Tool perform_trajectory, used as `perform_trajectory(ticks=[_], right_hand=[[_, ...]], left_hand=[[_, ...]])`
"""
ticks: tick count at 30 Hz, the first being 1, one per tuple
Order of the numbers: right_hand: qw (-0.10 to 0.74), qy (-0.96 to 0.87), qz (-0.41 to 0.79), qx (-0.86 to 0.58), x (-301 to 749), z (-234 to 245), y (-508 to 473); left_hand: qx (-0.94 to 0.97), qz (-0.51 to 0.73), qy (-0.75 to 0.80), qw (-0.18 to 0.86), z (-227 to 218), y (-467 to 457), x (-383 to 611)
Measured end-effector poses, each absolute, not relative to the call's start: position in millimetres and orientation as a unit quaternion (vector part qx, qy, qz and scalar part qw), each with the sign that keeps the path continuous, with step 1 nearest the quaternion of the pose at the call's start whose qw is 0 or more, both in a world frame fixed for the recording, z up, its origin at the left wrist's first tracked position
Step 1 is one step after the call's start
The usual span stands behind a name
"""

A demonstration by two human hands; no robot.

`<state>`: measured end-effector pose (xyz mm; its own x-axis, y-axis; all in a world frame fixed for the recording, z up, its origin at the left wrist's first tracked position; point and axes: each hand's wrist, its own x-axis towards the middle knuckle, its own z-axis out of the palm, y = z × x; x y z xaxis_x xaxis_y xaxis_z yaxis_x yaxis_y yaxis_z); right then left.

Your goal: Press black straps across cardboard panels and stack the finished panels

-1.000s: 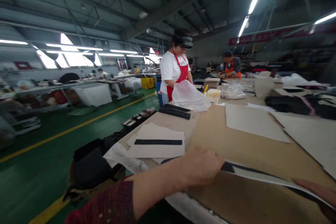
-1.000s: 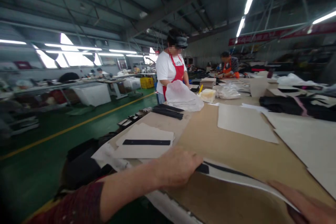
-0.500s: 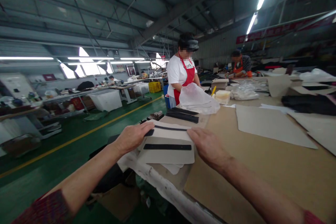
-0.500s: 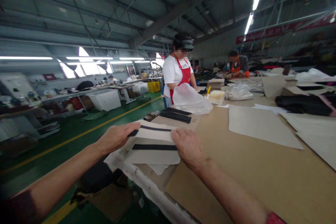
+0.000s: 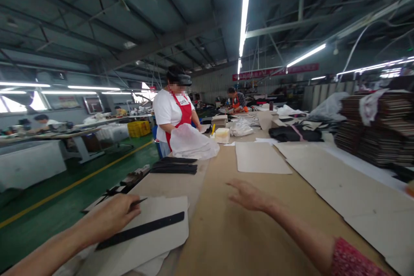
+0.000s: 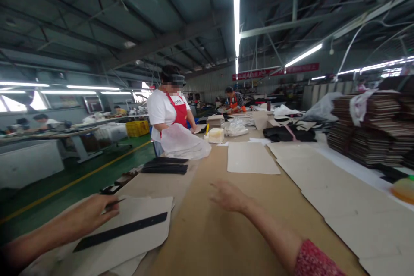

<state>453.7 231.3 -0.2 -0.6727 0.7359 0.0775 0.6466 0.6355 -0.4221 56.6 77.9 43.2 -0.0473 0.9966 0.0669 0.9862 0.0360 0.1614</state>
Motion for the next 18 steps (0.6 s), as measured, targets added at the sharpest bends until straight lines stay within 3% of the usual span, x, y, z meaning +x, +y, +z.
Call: perform_trajectory(ticks=[7,18], right_hand=[[0.168,-0.756,0.098,-0.625,595.4,2.8,344.4],[0.128,-0.674,0.028,-0.727,682.5,-25.8,492.7]], left_hand=[[0.728,0.012,0.683,-0.054,64.3,219.3,181.8],[0.721,0.055,0.690,0.027,-24.3,420.1,308.9]])
